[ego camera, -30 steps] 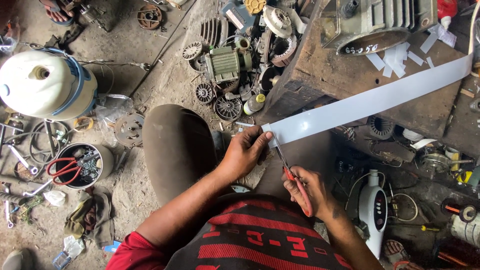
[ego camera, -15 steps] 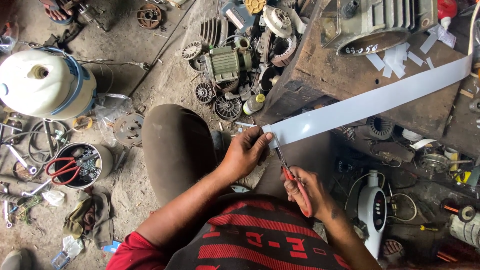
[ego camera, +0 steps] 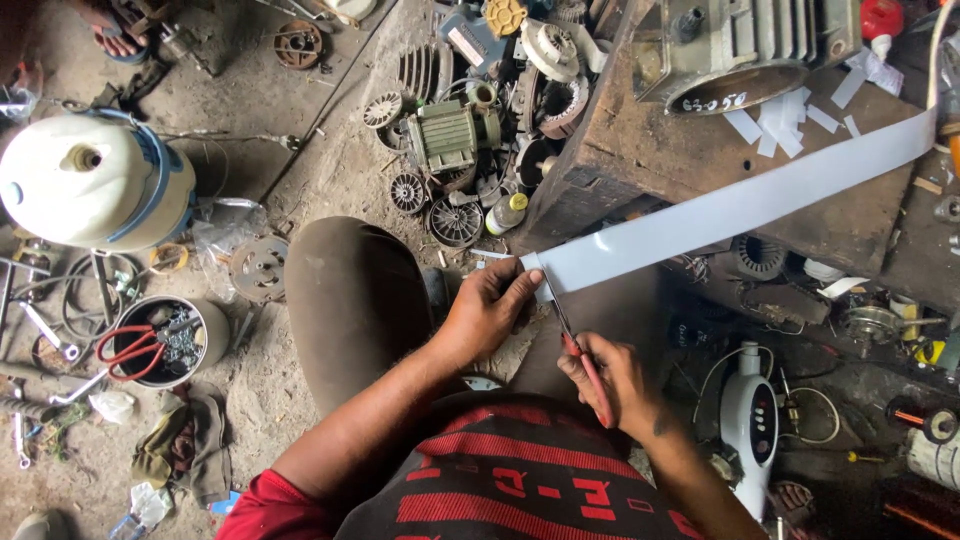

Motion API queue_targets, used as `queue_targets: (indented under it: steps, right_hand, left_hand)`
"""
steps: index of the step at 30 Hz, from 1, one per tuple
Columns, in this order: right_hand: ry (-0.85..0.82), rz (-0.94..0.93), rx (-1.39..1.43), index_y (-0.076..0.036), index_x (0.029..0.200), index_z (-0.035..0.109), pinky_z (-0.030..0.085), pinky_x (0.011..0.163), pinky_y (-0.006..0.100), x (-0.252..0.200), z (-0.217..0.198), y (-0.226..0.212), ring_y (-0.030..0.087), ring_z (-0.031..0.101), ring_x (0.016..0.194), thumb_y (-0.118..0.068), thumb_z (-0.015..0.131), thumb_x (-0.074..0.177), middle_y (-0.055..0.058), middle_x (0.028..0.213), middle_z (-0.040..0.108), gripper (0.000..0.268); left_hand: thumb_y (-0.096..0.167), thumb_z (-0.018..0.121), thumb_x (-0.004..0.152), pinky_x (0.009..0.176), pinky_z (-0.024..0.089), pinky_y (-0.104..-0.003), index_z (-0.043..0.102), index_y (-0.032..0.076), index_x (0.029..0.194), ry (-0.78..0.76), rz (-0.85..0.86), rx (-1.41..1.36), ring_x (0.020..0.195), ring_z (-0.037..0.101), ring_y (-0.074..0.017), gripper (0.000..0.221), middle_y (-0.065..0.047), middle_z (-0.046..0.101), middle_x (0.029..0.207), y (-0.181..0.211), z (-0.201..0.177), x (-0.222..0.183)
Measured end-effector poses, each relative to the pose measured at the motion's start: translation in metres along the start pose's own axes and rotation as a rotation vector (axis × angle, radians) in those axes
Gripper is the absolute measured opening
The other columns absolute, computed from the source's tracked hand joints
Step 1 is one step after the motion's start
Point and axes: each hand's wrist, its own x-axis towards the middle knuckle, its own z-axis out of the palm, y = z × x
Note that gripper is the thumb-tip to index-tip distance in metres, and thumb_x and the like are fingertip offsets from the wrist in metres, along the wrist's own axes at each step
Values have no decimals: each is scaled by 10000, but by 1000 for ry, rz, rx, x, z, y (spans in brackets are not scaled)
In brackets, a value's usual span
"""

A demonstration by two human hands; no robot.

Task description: Cutting insulation strips and inserting them into the slots of a motor stator as part of a repair process.

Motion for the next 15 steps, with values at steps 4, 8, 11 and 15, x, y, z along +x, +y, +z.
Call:
queue_targets:
  steps: [4, 8, 11, 15]
  right_hand:
    - [-33, -12, 9, -26, 886, 674, 526, 368, 349, 16, -2, 7, 238, 685, 426, -364, 654, 945, 120, 517, 603, 343]
    - [91, -79, 105, -37, 770, 661, 501, 313, 269, 16, 6, -6, 184, 636, 331, -270, 698, 932, 105, 411, 562, 287]
    - [173, -89, 149, -46, 802, 657, 510, 352, 270, 22, 7, -1, 173, 630, 366, -228, 701, 926, 104, 435, 580, 224]
    - [209, -104, 191, -52, 811, 663, 549, 401, 282, 27, -4, -18, 176, 656, 414, -141, 732, 865, 99, 463, 597, 124]
  left_hand:
    - [194, 670, 1017, 459, 461, -257, 610, 24, 707, -19, 3, 25, 392, 546, -144, 358, -113, 597, 513, 3, 7, -2]
    - [225, 663, 1026, 485, 454, -282, 619, 27, 718, 2, -19, 33, 417, 529, -149, 368, -119, 604, 527, 7, 5, -2]
    - [239, 660, 1024, 532, 456, -296, 634, 29, 731, -38, -42, 101, 469, 523, -157, 362, -115, 609, 534, 10, 4, -12]
    - [234, 619, 1073, 516, 412, -321, 646, 14, 731, -166, -47, 159, 467, 449, -162, 407, -144, 539, 494, 18, 8, -17]
